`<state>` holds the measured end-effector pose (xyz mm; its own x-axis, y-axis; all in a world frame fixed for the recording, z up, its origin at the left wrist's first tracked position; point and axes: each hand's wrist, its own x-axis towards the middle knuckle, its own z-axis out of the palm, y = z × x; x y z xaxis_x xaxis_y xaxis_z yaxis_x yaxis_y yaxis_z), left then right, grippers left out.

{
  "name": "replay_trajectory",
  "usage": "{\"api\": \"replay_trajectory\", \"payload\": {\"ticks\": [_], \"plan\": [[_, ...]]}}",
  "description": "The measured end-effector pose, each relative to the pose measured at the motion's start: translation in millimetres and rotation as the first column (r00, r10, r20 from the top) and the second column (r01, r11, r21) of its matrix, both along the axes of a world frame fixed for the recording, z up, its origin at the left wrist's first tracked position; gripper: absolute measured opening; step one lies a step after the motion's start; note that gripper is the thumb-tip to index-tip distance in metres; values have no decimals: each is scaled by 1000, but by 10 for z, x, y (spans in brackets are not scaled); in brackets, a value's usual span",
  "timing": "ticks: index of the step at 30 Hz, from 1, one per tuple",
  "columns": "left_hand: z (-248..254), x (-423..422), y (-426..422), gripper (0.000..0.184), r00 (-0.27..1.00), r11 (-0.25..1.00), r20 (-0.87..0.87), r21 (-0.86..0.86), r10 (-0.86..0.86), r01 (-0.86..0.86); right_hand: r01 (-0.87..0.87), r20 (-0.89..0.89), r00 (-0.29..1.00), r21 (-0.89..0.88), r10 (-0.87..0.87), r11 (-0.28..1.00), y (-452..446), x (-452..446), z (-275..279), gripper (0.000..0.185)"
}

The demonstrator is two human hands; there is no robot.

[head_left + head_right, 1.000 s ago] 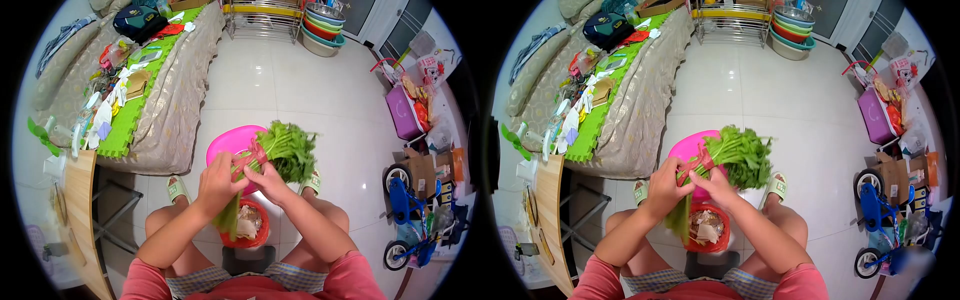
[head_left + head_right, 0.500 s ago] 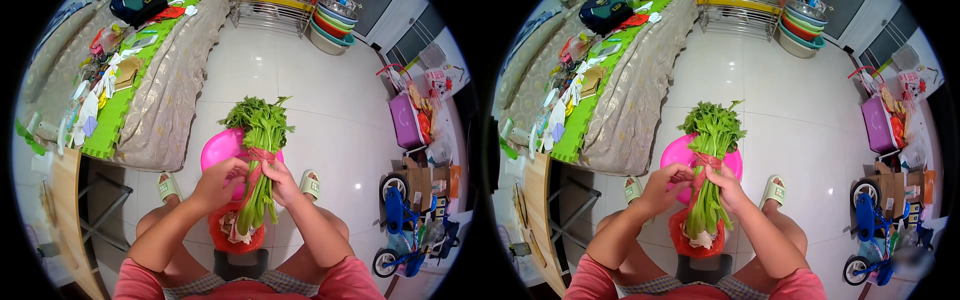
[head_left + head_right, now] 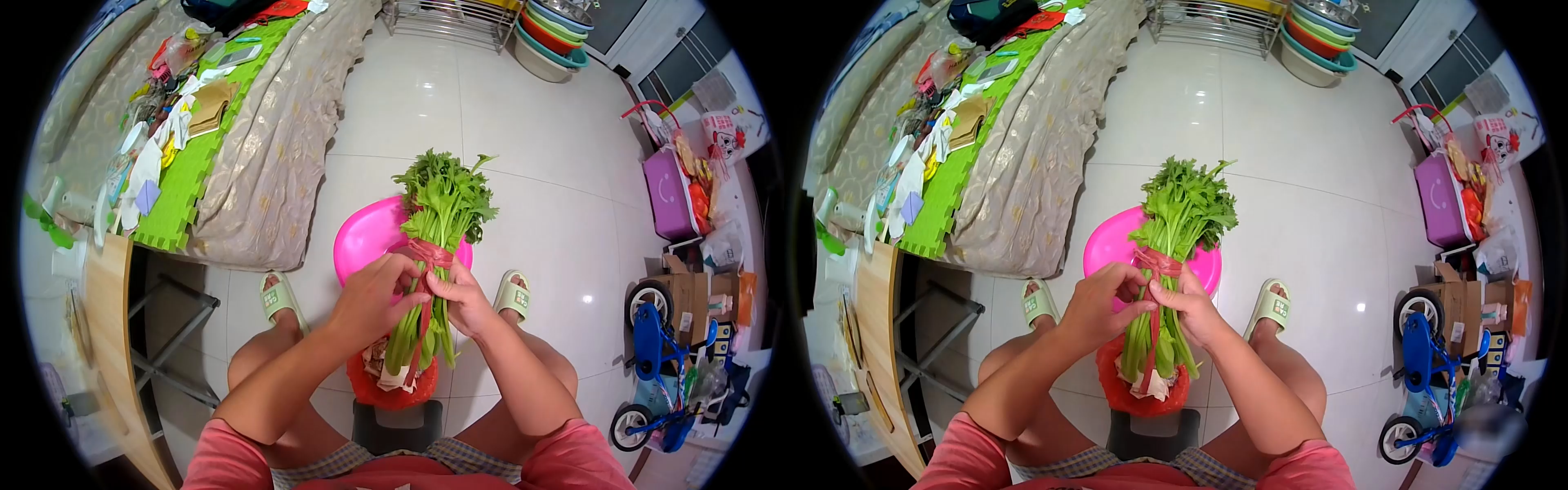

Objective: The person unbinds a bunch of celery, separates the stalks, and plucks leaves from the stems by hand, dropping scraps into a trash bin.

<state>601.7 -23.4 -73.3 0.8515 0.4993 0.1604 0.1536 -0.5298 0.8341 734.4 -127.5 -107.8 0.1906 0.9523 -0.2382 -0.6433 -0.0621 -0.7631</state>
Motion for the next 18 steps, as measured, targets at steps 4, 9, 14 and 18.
{"api": "replay_trajectory", "payload": {"ticks": [4, 9, 14, 18], "plan": [[-19, 13, -23, 21, 999, 1000, -51, -1, 8, -8, -1, -170, 985, -3, 1, 1000, 12, -34, 69, 54], [-71, 2, -59, 15, 990, 998, -136, -59, 23, -31, 1, -178, 984, -6, -2, 1000, 23, -81, 0, 55], [-230, -19, 64, 9, 997, 855, -68, -515, 29, -60, 4, -240, 971, -78, -22, 997, -21, -4, 2, 49], [-150, -56, 207, 9, 1000, 655, -25, -756, 2, -20, -5, -211, 977, -127, -22, 992, -23, -2, -42, 41]]}}
